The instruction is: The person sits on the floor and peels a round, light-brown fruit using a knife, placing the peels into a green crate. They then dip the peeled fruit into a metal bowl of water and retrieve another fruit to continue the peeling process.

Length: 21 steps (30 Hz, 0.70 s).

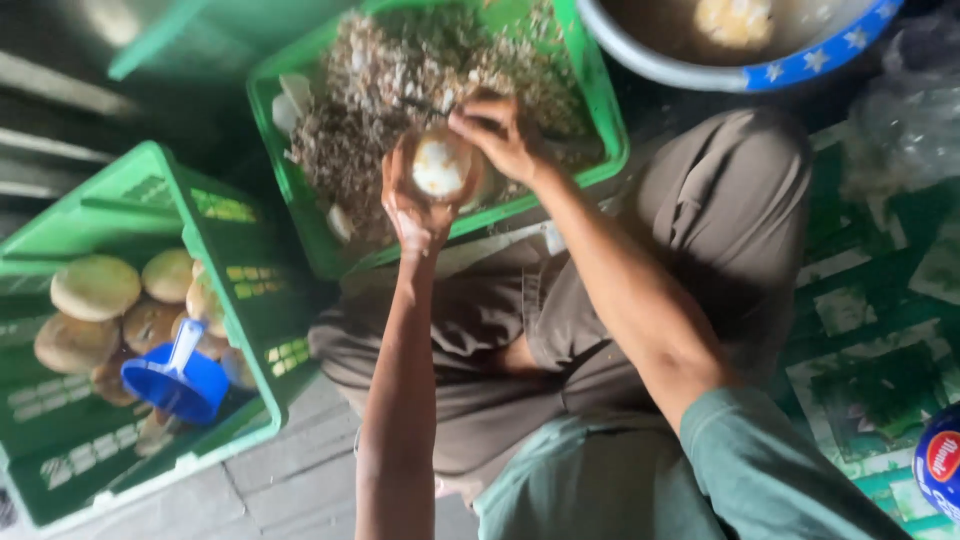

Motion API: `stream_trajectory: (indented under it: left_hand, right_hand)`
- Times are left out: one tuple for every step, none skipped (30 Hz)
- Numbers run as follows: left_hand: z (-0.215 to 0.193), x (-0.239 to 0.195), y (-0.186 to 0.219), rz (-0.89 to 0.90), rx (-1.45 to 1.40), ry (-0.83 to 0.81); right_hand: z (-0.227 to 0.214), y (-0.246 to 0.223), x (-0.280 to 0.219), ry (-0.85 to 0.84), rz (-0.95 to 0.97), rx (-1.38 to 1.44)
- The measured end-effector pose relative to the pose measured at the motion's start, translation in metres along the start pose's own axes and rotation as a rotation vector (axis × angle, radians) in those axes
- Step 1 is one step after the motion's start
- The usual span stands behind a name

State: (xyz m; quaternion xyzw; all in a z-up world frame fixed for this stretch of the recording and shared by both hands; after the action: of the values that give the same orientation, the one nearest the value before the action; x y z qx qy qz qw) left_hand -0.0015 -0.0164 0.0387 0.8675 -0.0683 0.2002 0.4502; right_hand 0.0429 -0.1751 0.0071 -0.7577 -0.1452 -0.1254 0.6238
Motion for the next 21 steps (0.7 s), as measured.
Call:
stream_trajectory:
  left_hand:
    - [0.003,0.004,-0.001,-0.002,0.019,-0.006]
    - [-0.003,-0.004,-0.004,-0.026,0.06,-0.007]
    - [0.001,-0.002,-0.005,-0.034,0.065,-0.003]
    - [0.0,-0.001,-0.006,-0.048,0.064,0.001]
    - [0.0,0.0,-0.007,-0.062,0.063,0.005]
    - [-0.001,-0.002,-0.009,-0.048,0.055,-0.003]
    - [-0.002,-0.004,-0.01,-0.016,0.05,-0.016]
    - [-0.002,-0.006,-0.012,0.011,0.043,-0.022]
    - [0.007,0.004,-0.02,0.02,0.032,-0.022]
    - [0.002,0.002,-0.031,0.062,0.005,-0.072]
    - [-0.003,-0.001,-0.042,0.104,-0.023,-0.123]
    - [-0.013,0.003,-0.033,0.105,-0.022,-0.13]
    - [-0.02,0.008,-0.023,0.127,-0.024,-0.222]
    - [-0.024,0.017,-0.012,0.155,-0.03,-0.308]
    - [-0.023,0.017,-0.008,0.164,-0.033,-0.308]
    - [-0.025,0.015,-0.006,0.134,-0.038,-0.303]
    - [-0.028,0.012,-0.004,0.105,-0.042,-0.298]
    - [-0.019,0.0,-0.008,0.102,-0.039,-0.298]
    - [-0.012,-0.011,-0.014,-0.124,-0.122,-0.146]
    - [-0.005,-0.026,-0.02,-0.352,-0.203,0.012]
    - [0.003,-0.029,-0.015,-0.359,-0.199,0.015]
  right_hand:
    - [0.0,-0.007,-0.002,0.007,-0.044,0.064]
    - [0.01,-0.014,-0.014,-0.006,-0.075,0.15]
    - [0.007,-0.011,-0.015,-0.014,-0.073,0.155]
    - [0.008,-0.009,-0.017,0.048,-0.054,0.144]
    - [0.008,-0.008,-0.02,0.11,-0.033,0.132]
    - [0.009,-0.001,-0.019,0.125,-0.039,0.124]
    - [0.009,0.006,-0.018,0.136,-0.016,0.164]
    - [0.009,0.014,-0.016,0.138,0.005,0.202]
    - [-0.002,0.008,-0.012,0.145,-0.002,0.192]
    - [0.001,-0.001,-0.016,0.183,0.032,0.178]
    - [0.004,-0.01,-0.021,0.22,0.066,0.163]
    - [0.004,-0.005,-0.025,0.227,0.07,0.164]
    - [0.003,-0.001,-0.028,0.263,0.121,0.211]
    - [-0.002,0.004,-0.027,0.298,0.163,0.253]
    - [-0.004,0.006,-0.024,0.305,0.157,0.25]
    - [-0.001,0.008,-0.023,0.304,0.117,0.25]
    - [0.003,0.01,-0.023,0.302,0.078,0.25]
    - [0.002,0.008,-0.023,0.3,0.08,0.253]
    - [0.002,0.007,-0.023,0.3,0.095,0.281]
    - [0.002,0.005,-0.025,0.297,0.113,0.309]
    - [0.007,0.016,-0.029,0.291,0.118,0.312]
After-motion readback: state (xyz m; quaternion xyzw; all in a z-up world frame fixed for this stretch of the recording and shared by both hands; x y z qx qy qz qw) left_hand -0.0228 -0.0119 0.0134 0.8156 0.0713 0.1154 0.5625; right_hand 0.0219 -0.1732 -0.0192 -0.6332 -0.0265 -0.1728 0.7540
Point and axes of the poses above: each hand's wrist, its own x-axis towards the middle knuckle, its own z-axis out of the palm, y = z × x, the point moved 1 cm from there along x, towards the middle knuckle, and after that the axes turned 3 degrees about -z, right-handed, at the moved point
